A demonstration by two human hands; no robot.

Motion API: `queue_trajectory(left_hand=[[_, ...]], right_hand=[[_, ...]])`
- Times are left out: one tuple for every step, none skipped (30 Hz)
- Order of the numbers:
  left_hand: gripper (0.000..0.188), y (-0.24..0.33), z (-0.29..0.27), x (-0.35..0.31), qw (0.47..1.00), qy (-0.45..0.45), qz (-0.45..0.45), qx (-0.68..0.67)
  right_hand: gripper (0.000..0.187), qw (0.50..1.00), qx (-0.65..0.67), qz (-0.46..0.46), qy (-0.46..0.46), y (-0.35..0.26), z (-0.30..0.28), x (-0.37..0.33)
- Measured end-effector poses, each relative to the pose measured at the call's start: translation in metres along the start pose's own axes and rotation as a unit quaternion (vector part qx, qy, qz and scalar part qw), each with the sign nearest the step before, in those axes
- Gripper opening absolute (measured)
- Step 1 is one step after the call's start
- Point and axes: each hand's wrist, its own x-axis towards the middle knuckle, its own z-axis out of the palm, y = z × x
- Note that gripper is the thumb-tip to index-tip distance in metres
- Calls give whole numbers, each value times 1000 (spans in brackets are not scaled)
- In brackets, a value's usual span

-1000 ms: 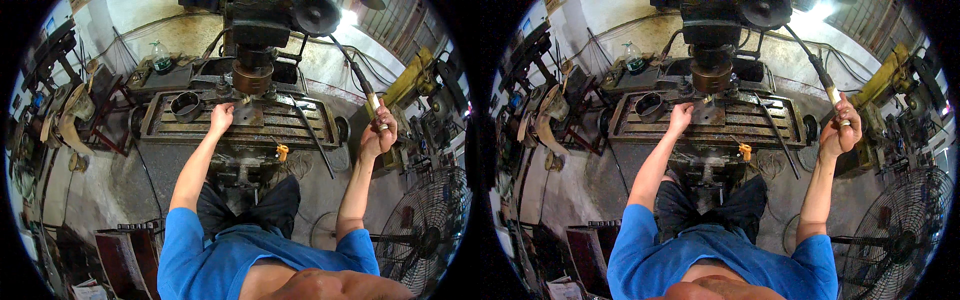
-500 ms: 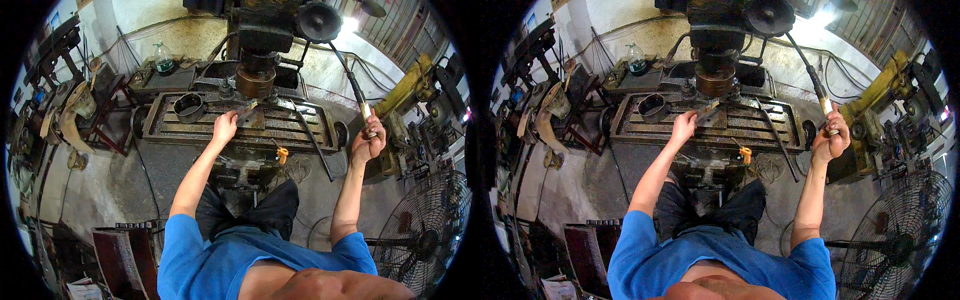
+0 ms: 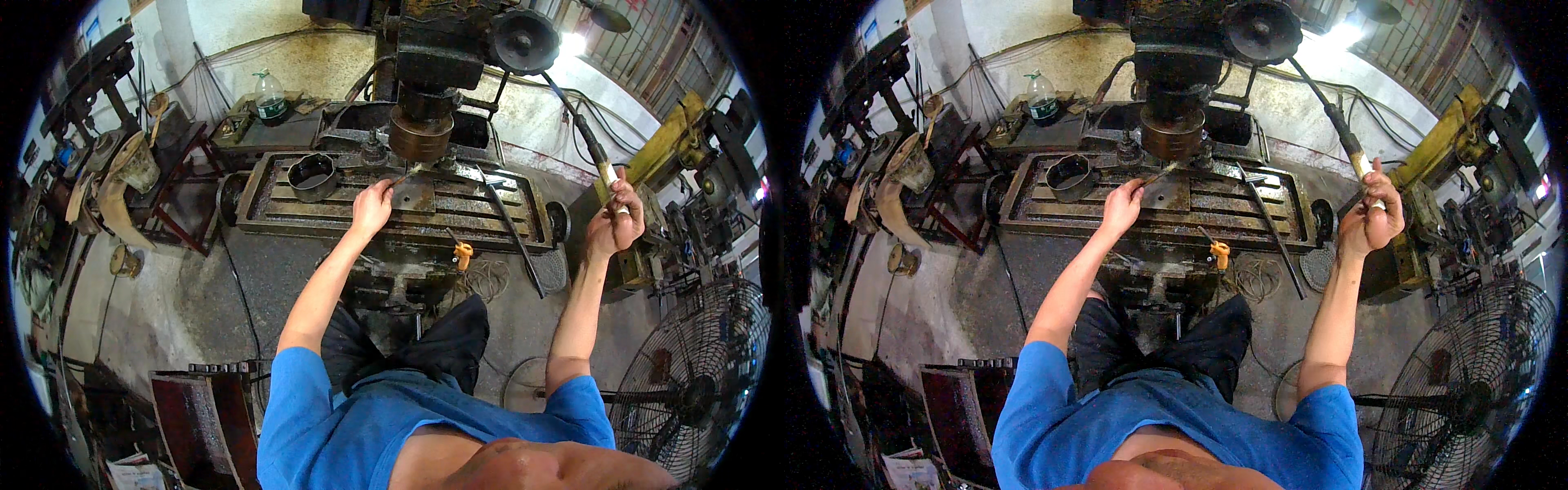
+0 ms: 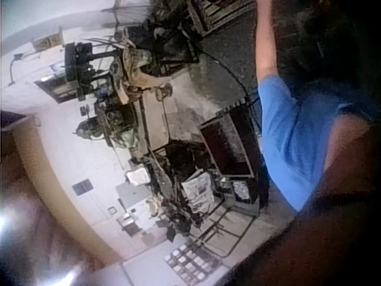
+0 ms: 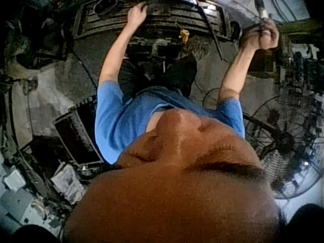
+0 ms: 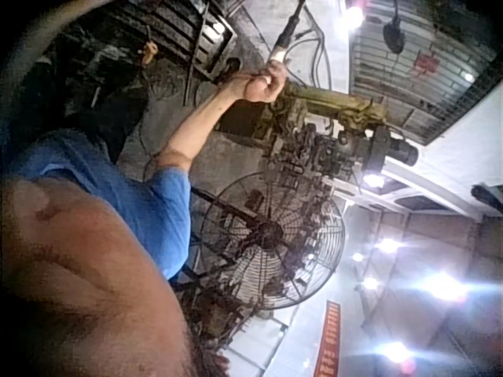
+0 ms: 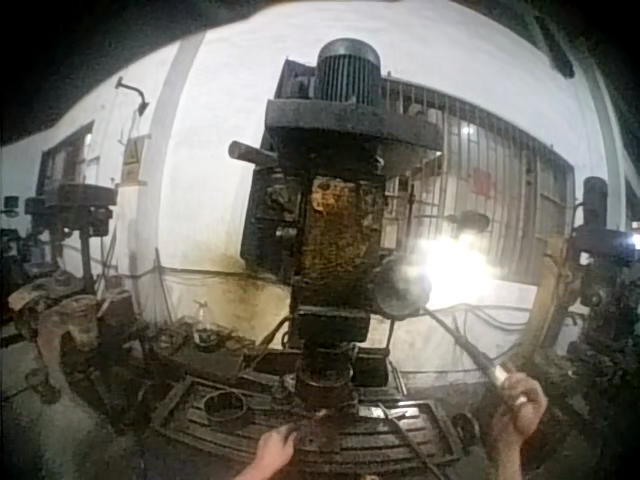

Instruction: The person places metal components one at a time into a milling machine, clears away debris with a handheld air nozzle, and then places the finished parts into a metal bin.

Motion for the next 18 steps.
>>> queue_trajectory(left_hand=[[24, 1, 1, 0, 1000, 0, 1, -3], [24, 1, 1, 1, 1000, -1, 1, -6], [24, 2, 2, 1, 1000, -3, -1, -2], [24, 5, 1, 1, 1000, -5, -4, 1], [24, 8, 1, 1, 1000, -8, -7, 4], [24, 11, 1, 3, 1000, -14, -13, 2], [24, 13, 0, 4, 1000, -20, -20, 1], [25, 13, 0, 5, 999, -26, -28, 0], [24, 13, 2, 6, 1000, -18, -22, -4], [24, 12, 4, 7, 1000, -10, -16, -8], [23, 12, 5, 8, 1000, -1, -11, -11], [23, 11, 6, 8, 1000, -2, -9, -17], [23, 13, 4, 9, 1000, -3, -6, -24], [23, 14, 4, 10, 1000, -4, -4, -31], [23, 12, 6, 11, 999, 1, -1, -35], [24, 12, 9, 12, 999, 4, 5, -43], [24, 12, 12, 13, 999, 6, 10, -51], [23, 12, 16, 14, 998, 8, 10, -62]], right_hand=[[18, 1000, -14, -9, -3, -1, 2, 4], [19, 999, -28, -19, -5, -2, 4, 8], [20, 999, -42, -29, -8, -3, 6, 12], [15, 997, -62, -40, -13, -3, 7, 15], [14, 996, -71, -46, -10, -3, 8, 18], [12, 995, -80, -53, -7, -3, 8, 21], [11, 994, -88, -59, -5, -3, 10, 23], [8, 993, -86, -72, -20, -2, 8, 28], [7, 992, -90, -79, -24, -2, 9, 32], [7, 991, -94, -86, -28, -1, 10, 36], [7, 990, -97, -93, -31, -1, 12, 40], [8, 988, -87, -110, -58, 0, 9, 46], [8, 989, -87, -106, -54, 1, 11, 52], [7, 990, -87, -102, -51, 1, 12, 57], [7, 990, -86, -98, -47, 2, 13, 61], [8, 990, -76, -97, -68, -2, 12, 68], [9, 991, -74, -93, -64, -3, 11, 74], [9, 992, -73, -89, -61, -4, 9, 80]])
